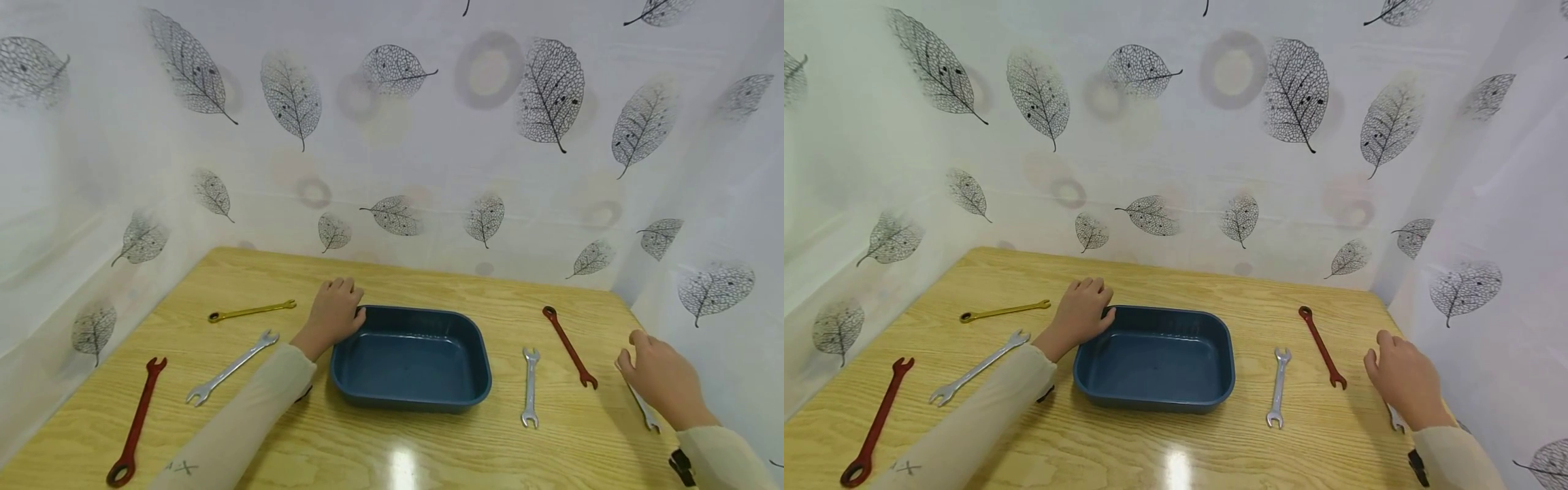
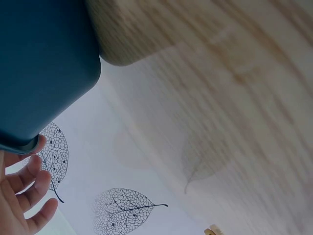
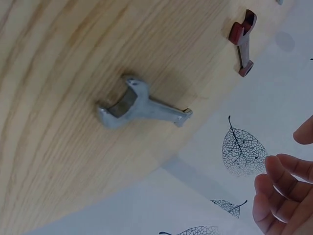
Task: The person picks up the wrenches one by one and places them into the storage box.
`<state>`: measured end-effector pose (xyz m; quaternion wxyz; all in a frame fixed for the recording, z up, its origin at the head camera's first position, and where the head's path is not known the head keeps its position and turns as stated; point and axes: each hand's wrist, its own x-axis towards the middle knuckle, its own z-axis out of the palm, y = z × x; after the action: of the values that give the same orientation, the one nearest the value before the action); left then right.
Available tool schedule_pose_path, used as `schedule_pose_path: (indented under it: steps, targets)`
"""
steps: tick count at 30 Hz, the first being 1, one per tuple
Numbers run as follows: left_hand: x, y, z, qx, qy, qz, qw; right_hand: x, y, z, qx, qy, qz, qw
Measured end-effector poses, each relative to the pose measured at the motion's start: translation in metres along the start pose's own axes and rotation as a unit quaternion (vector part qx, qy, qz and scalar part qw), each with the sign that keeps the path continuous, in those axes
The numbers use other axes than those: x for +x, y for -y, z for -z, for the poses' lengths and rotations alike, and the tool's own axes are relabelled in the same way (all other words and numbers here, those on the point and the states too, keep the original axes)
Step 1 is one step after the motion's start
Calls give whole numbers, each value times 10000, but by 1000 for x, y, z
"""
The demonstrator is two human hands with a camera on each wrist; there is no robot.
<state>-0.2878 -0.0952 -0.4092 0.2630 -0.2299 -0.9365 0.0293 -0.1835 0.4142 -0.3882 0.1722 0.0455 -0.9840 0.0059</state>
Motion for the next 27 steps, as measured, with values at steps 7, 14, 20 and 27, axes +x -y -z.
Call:
schedule_pose_path:
  steps: [7,14,20,27]
  targets:
    - [0,0,2,17,42,17,10000,-1,-11,-2,-18,188,-145,9997]
    - [0,-1,2,-14,88,30,10000,-5,-21,-5,84,658,-316,9973]
    - [0,-1,2,-56,39,35,10000,-7,-29,-8,262,1130,-478,9921]
    - [0,-1,2,-25,4,7,10000,-6,-34,-12,341,1425,-464,9881]
